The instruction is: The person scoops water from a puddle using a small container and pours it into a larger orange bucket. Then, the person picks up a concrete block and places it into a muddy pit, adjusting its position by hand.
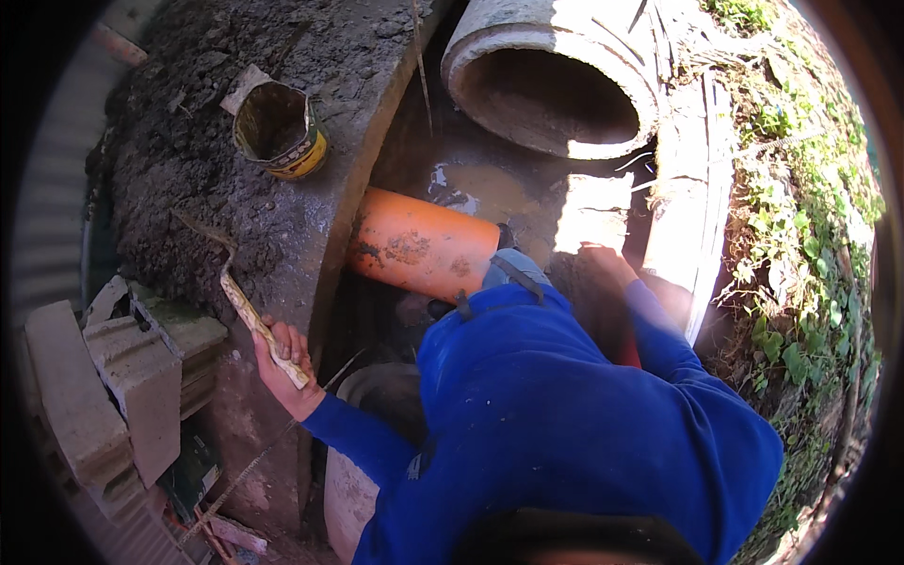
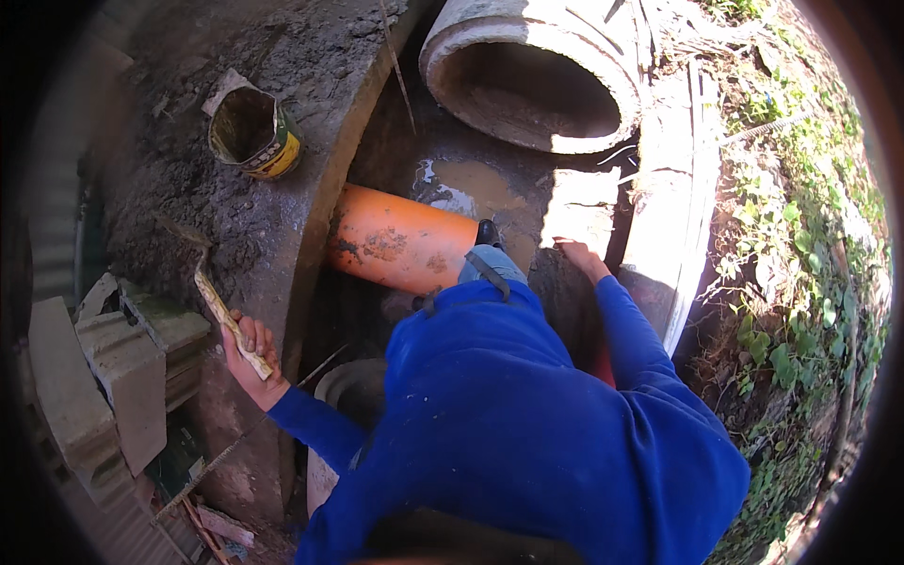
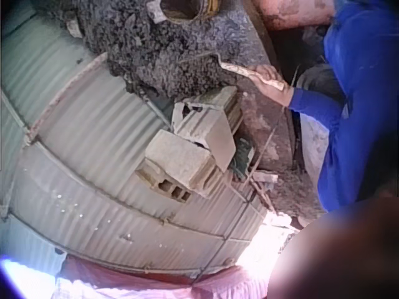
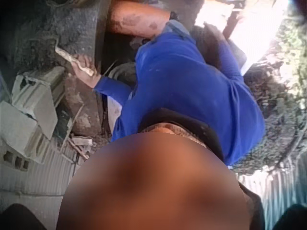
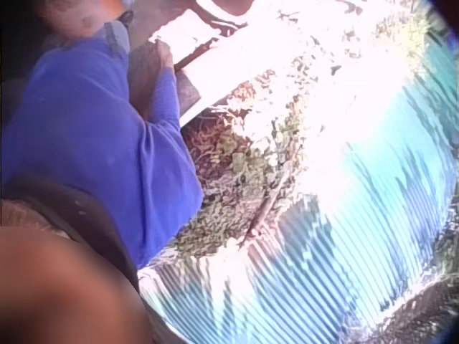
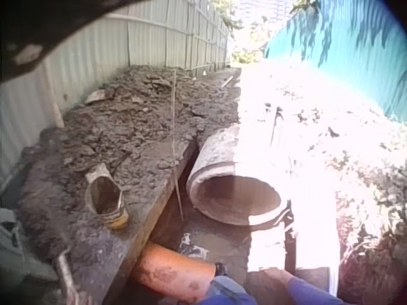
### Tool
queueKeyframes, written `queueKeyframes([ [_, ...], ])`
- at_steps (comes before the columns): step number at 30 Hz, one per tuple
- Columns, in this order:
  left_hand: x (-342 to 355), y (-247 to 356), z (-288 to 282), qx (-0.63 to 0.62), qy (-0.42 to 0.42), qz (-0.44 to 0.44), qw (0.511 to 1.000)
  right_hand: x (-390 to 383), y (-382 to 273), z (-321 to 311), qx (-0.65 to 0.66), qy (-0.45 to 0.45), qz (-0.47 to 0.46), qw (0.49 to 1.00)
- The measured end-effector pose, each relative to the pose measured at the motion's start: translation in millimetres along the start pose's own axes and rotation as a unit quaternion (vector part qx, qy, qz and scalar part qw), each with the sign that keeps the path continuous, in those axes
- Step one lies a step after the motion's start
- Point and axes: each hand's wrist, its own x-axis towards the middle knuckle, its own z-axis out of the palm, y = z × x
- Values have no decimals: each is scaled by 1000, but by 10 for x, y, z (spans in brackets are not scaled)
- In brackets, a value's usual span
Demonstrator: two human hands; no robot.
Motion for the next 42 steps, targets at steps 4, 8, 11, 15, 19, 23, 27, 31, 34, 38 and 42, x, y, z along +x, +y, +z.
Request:
queueKeyframes([
  [4,-148,-617,414,136,-41,-147,979,64,-730,-471,-180,-34,59,981],
  [8,-46,-1018,971,305,-131,-249,910,182,-1959,-596,357,36,-1,933],
  [11,89,-1419,1143,467,-219,-259,817,322,-2406,-503,338,-37,35,940],
  [15,194,-1490,1602,639,-259,-128,713,607,-2936,-450,449,-40,-36,892],
  [19,257,-1844,2079,682,-228,-120,685,925,-2833,-323,659,-75,38,748],
  [23,467,-2076,2097,657,-154,-159,721,1391,-2529,-250,771,-85,107,622],
  [27,663,-2081,2030,647,-79,-144,744,1988,-1525,-28,778,-86,156,603],
  [31,852,-2380,1778,663,-89,-135,731,2093,265,310,885,-129,45,445],
  [34,964,-2717,1512,627,-101,-169,753,1743,827,-28,690,-81,228,682],
  [38,1107,-3261,937,606,-161,-188,756,1386,1037,154,263,18,389,883],
  [42,1204,-3446,561,614,-100,-177,763,1290,1693,743,195,27,446,873],
])
